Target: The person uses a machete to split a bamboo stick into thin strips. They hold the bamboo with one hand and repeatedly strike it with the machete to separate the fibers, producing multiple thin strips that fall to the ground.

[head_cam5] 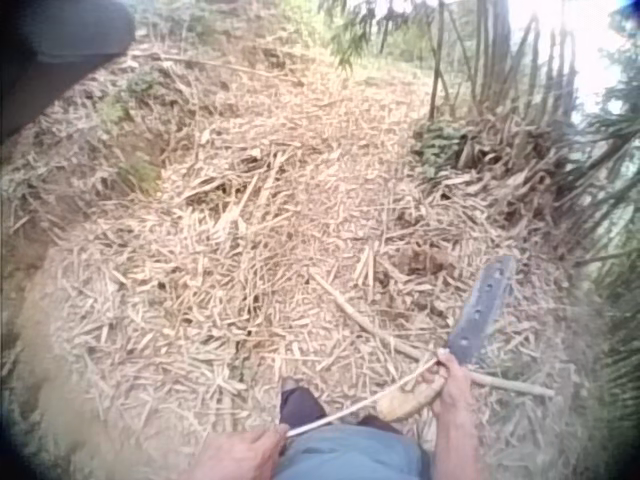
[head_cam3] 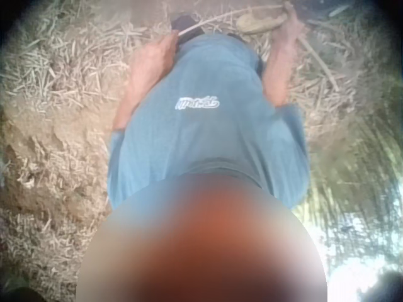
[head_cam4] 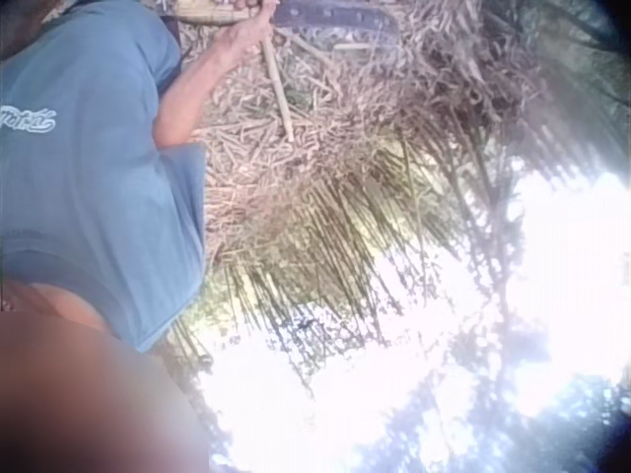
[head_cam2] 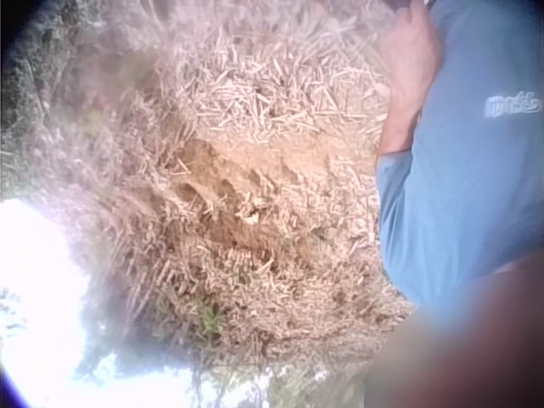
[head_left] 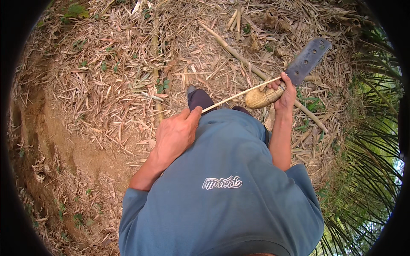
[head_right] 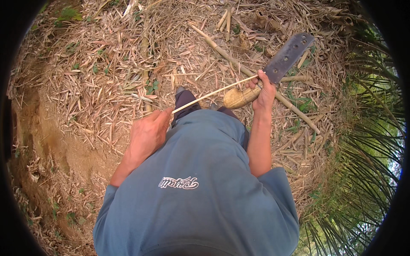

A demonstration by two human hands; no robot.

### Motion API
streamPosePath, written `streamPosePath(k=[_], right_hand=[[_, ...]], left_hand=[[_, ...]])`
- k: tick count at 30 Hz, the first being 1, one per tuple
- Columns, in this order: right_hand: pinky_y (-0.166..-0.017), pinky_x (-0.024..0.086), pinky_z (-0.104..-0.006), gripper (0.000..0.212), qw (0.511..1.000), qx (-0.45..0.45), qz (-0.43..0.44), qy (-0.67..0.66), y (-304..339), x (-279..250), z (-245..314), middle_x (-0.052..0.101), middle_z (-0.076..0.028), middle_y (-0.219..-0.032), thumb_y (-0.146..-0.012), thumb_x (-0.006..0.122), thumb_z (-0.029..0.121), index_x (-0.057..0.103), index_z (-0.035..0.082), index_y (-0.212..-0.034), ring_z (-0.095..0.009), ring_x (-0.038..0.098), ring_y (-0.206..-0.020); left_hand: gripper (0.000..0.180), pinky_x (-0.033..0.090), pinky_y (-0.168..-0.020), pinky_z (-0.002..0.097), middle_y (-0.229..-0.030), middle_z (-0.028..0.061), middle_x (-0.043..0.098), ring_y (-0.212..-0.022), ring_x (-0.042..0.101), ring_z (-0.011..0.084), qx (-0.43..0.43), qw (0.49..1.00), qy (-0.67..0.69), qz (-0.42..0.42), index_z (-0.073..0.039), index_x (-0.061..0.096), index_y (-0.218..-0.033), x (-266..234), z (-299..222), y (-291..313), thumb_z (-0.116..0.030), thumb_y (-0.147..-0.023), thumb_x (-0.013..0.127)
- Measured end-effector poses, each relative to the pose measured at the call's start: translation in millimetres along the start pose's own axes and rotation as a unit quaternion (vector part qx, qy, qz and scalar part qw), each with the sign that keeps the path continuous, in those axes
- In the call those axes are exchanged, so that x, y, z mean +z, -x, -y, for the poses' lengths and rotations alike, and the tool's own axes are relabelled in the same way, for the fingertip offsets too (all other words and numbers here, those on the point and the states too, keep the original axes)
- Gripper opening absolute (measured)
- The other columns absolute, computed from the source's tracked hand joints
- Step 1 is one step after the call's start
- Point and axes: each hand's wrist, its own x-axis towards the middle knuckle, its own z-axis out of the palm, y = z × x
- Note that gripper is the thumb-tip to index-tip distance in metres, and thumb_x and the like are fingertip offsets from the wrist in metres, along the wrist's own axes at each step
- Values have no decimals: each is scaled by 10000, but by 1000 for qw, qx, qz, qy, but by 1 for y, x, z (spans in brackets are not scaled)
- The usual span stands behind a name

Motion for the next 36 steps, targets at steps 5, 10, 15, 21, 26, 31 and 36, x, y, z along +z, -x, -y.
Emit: streamPosePath(k=[5,10,15,21,26,31,36], right_hand=[[-595,510,-348,164,998,10,28,-48,-10,-5,-3,506,-29,-687,-902,694,152,574,42,-880,-150,511,-576],[-606,500,-349,159,993,54,50,-94,-7,-4,-5,488,-13,-678,-907,680,155,565,61,-848,-136,497,-572],[-611,497,-352,161,989,67,65,-111,-5,-5,-8,492,-5,-679,-904,679,155,561,78,-826,-130,494,-568],[-626,493,-345,158,994,43,62,-83,-2,-8,-4,488,-1,-682,-901,676,158,568,68,-829,-125,488,-573],[-633,490,-343,150,994,28,74,-78,2,-8,7,483,-3,-690,-899,672,149,573,55,-838,-127,483,-585],[-621,488,-339,144,993,7,91,-73,0,0,15,493,-12,-704,-897,673,139,577,42,-850,-132,493,-601],[-602,474,-302,182,995,-43,93,7,-2,18,23,513,-22,-703,-953,640,191,567,41,-881,-128,508,-586]], left_hand=[[362,489,-495,351,-706,45,527,-586,613,209,42,993,-69,-80,-115,693,-1163,-1,-2,6,-54,-808,652],[336,439,-470,292,-682,5,481,-553,546,143,64,975,-117,-175,-138,738,-1101,0,-2,6,-52,-782,676],[303,400,-469,299,-668,-1,458,-550,515,146,65,966,-130,-213,-148,755,-1060,3,1,10,-67,-773,698],[240,389,-480,324,-666,5,455,-541,497,172,52,966,-117,-224,-156,759,-1022,6,3,8,-88,-796,717],[195,420,-497,343,-682,30,496,-569,550,206,32,978,-80,-189,-139,736,-1043,3,0,10,-123,-850,708],[210,479,-583,379,-747,121,594,-640,615,277,-8,984,174,-30,-70,695,-1118,4,6,10,-154,-934,639],[267,438,-569,313,-667,64,555,-582,552,177,-13,933,327,149,-39,669,-1184,-8,11,6,-207,-1004,566]])
